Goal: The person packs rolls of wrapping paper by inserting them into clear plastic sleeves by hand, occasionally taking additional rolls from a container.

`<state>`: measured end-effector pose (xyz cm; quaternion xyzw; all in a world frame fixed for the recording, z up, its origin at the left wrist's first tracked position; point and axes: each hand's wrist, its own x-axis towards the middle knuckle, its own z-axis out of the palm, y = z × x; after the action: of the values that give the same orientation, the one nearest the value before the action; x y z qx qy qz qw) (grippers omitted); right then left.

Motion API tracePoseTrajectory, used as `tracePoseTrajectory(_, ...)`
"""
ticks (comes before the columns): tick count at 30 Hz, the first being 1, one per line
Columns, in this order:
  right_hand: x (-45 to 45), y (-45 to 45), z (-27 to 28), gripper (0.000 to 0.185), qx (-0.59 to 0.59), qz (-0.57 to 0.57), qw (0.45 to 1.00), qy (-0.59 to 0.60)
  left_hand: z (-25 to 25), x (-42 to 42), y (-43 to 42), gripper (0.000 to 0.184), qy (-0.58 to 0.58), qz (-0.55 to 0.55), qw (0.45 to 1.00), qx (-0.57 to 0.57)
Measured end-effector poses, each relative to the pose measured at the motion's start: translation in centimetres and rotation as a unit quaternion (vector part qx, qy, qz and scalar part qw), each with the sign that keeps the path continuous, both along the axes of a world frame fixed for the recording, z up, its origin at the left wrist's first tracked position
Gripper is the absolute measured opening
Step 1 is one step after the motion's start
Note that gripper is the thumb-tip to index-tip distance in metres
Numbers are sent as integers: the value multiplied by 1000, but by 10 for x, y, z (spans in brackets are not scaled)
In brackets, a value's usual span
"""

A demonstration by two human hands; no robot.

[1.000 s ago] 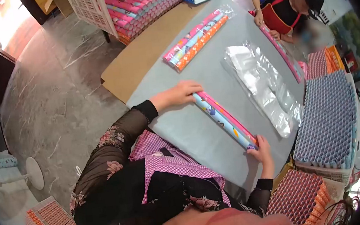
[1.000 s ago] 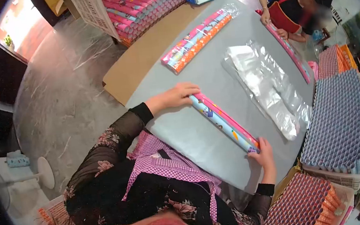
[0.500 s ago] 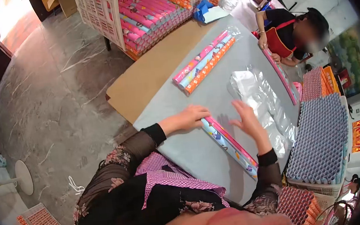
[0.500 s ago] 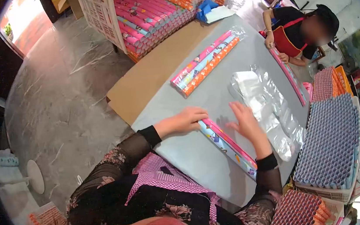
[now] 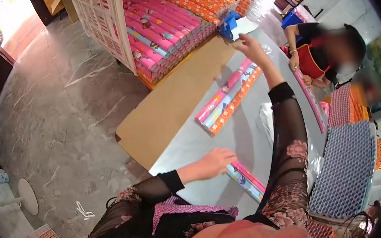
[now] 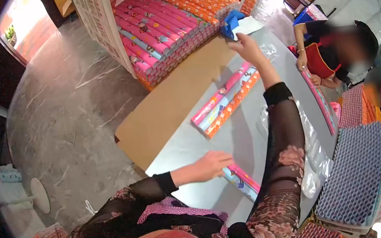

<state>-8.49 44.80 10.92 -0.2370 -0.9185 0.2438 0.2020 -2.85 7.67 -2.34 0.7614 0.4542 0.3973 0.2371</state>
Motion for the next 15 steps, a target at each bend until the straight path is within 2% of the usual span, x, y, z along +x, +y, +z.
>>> tracePoseTrajectory(1, -22, 5, 0, 63, -1, 3, 1000, 1, -2, 1, 0, 48, 1, 3, 1000, -1)
tracePoseTrajectory(3, -62, 9, -2, 63, 60, -67, 996, -11, -8, 2, 2, 52, -11, 11, 1000, 19)
tracePoseTrajectory(4, -78, 11, -3, 63, 59, -63, 996, -10, -3, 2, 2, 54, 20, 2, 999, -36)
tracePoseTrajectory(6, -108, 15, -9, 62, 163, -98, 981, -41, -15, 6, 2, 55, 26, 19, 999, -16)
tracePoseTrajectory(9, -142, 27, -23, 60, 169, -141, 972, -86, -25, 10, 0, 58, 16, 28, 999, -4)
tracePoseTrajectory(11, -153, 33, -35, 59, 190, -141, 968, -84, -21, 10, 2, 60, 35, -9, 998, -48)
tracePoseTrajectory(13, -162, 36, -38, 51, 169, -175, 963, -119, -20, 8, 2, 60, 13, -14, 998, -53)
tracePoseTrajectory(14, -162, 38, -40, 37, 206, -171, 954, -132, -22, 9, 2, 59, 10, -11, 999, -45)
tracePoseTrajectory(15, -163, 42, -43, 37, 205, -167, 955, -131, -23, 9, 2, 58, 7, -10, 999, -37)
